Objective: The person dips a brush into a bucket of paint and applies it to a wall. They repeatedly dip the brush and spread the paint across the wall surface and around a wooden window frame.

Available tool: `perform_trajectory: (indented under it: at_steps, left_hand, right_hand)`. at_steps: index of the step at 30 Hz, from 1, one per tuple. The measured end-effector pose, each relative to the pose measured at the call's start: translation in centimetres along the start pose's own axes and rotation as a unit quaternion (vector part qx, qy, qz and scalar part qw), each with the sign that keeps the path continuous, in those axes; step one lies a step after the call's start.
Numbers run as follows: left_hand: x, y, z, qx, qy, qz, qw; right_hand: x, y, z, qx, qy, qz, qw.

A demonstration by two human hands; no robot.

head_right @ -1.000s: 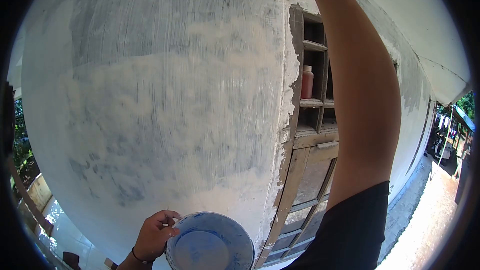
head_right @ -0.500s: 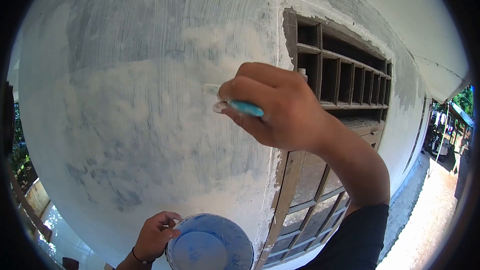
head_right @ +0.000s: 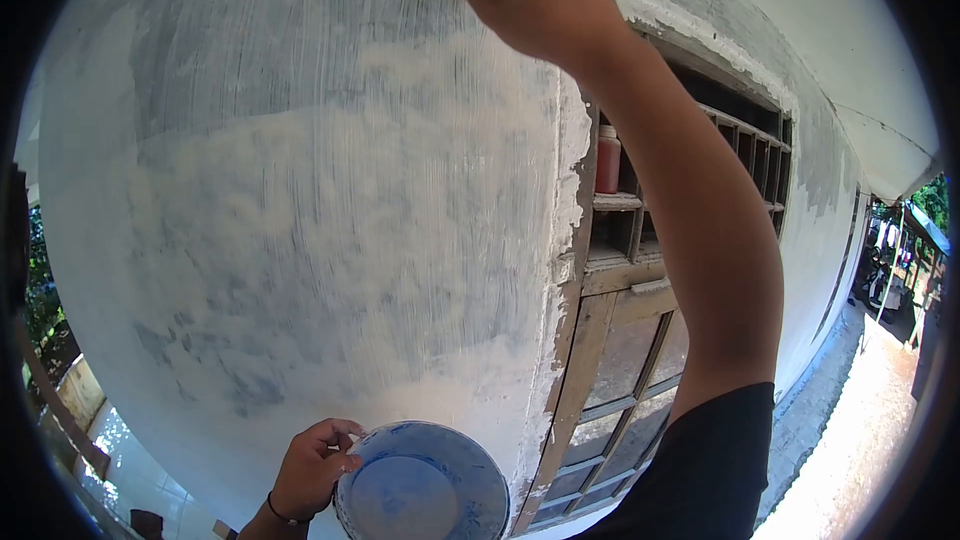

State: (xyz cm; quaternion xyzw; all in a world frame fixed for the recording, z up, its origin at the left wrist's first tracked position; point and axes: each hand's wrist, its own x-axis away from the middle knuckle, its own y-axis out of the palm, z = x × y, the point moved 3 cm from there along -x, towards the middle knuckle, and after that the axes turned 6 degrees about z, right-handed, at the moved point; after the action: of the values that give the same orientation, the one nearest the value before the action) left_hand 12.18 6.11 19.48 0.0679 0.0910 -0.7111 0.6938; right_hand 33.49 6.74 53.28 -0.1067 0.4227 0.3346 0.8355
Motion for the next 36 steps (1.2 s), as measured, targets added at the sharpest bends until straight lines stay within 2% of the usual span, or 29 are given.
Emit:
perform_trajectory:
  at_steps: [2, 4, 7, 9, 10, 12, 13, 14, 15, 16, 17, 19, 21, 22, 24, 25, 26, 27, 28, 30, 31, 34, 36]
  left_hand:
    - [0.1, -0.1, -0.2, 0.020, -0.006, -0.001, 1.000]
    - [0.2, -0.2, -0.5, 0.018, 0.001, -0.003, 1.000]
    - [0.3, -0.4, -0.4, 0.003, -0.005, -0.006, 1.000]
    - [0.2, -0.3, -0.5, 0.002, -0.009, -0.008, 1.000]
    - [0.2, -0.2, -0.6, 0.002, -0.011, -0.008, 1.000]
    - [0.3, 0.2, -0.6, 0.018, -0.016, -0.007, 1.000]
    - [0.4, 0.3, -0.7, 0.034, -0.018, -0.004, 0.999]
    - [0.4, 0.3, -0.7, 0.034, -0.019, -0.004, 0.999]
    - [0.4, 0.4, -0.7, 0.022, -0.016, -0.004, 1.000]
    - [0.5, 0.5, -0.7, 0.010, -0.013, -0.003, 1.000]
    - [0.6, 0.5, -0.7, 0.011, -0.014, -0.001, 1.000]
    - [0.7, 0.5, -0.7, 0.019, -0.022, 0.001, 1.000]
    - [0.8, 0.4, -0.8, 0.021, -0.024, 0.006, 0.999]
    - [0.8, 0.4, -1.0, 0.024, -0.025, 0.009, 0.999]
    - [0.8, 0.3, -0.8, 0.017, -0.023, 0.014, 0.999]
    - [0.9, 0.4, -0.9, 0.010, -0.020, 0.019, 1.000]
    - [1.1, 0.2, -1.1, 0.010, -0.027, 0.020, 0.999]
    - [1.0, 0.0, -1.2, 0.013, -0.024, 0.017, 0.999]
    - [1.1, -0.2, -1.2, 0.015, -0.019, 0.014, 1.000]
    - [1.2, -0.4, -1.1, 0.007, -0.011, 0.018, 1.000]
    - [1.1, -0.4, -1.0, 0.003, -0.005, 0.019, 1.000]
    - [0.9, -0.4, -1.3, 0.003, -0.014, 0.014, 1.000]
    - [0.4, -0.5, -2.5, 0.005, -0.013, 0.010, 1.000]
  right_hand:
    - [5.1, 1.1, -3.4, 0.040, -0.170, -0.029, 0.984]
    - [9.9, 0.7, -6.5, 0.000, -0.200, -0.076, 0.977]
    - [10.9, -1.7, -9.2, -0.040, -0.192, -0.056, 0.979]
    - [9.1, -3.2, -8.4, -0.154, -0.034, -0.109, 0.982]
    - [8.3, -3.8, -7.3, -0.165, 0.048, -0.122, 0.978]
    - [6.6, -2.8, -4.0, -0.201, 0.067, -0.065, 0.975]
    - [5.6, -2.0, -2.5, -0.212, 0.116, -0.080, 0.967]
    - [4.2, -1.5, -0.9, -0.128, 0.103, -0.082, 0.983]
    - [3.0, -0.9, 1.0, -0.105, 0.193, -0.097, 0.971]
    - [1.8, -0.7, 2.8, -0.056, 0.131, -0.085, 0.986]
    - [-0.4, -1.0, 1.9, -0.078, 0.277, -0.056, 0.956]
    - [-2.3, -1.6, 1.1, -0.056, 0.261, 0.004, 0.964]
    - [-2.9, -2.2, 0.0, 0.021, 0.208, 0.003, 0.978]
    - [-2.2, -1.9, 0.5, 0.021, 0.211, 0.000, 0.977]
    - [0.3, -0.9, 0.9, -0.009, -0.037, 0.040, 0.998]
    - [2.6, -0.3, -0.6, 0.014, -0.067, 0.034, 0.997]
    - [4.7, 0.2, -2.4, 0.030, -0.107, -0.012, 0.994]
    - [7.3, 0.9, -4.1, 0.033, -0.178, 0.001, 0.983]
    - [10.0, 0.8, -6.1, -0.006, -0.160, -0.046, 0.986]
    - [13.4, -0.7, -10.0, -0.037, -0.197, -0.060, 0.978]
    - [14.2, -2.0, -11.8, -0.063, -0.181, -0.083, 0.978]
    - [16.4, -5.1, -14.5, -0.211, -0.041, -0.114, 0.970]
    - [16.7, -7.3, -15.6, -0.265, -0.004, -0.135, 0.955]
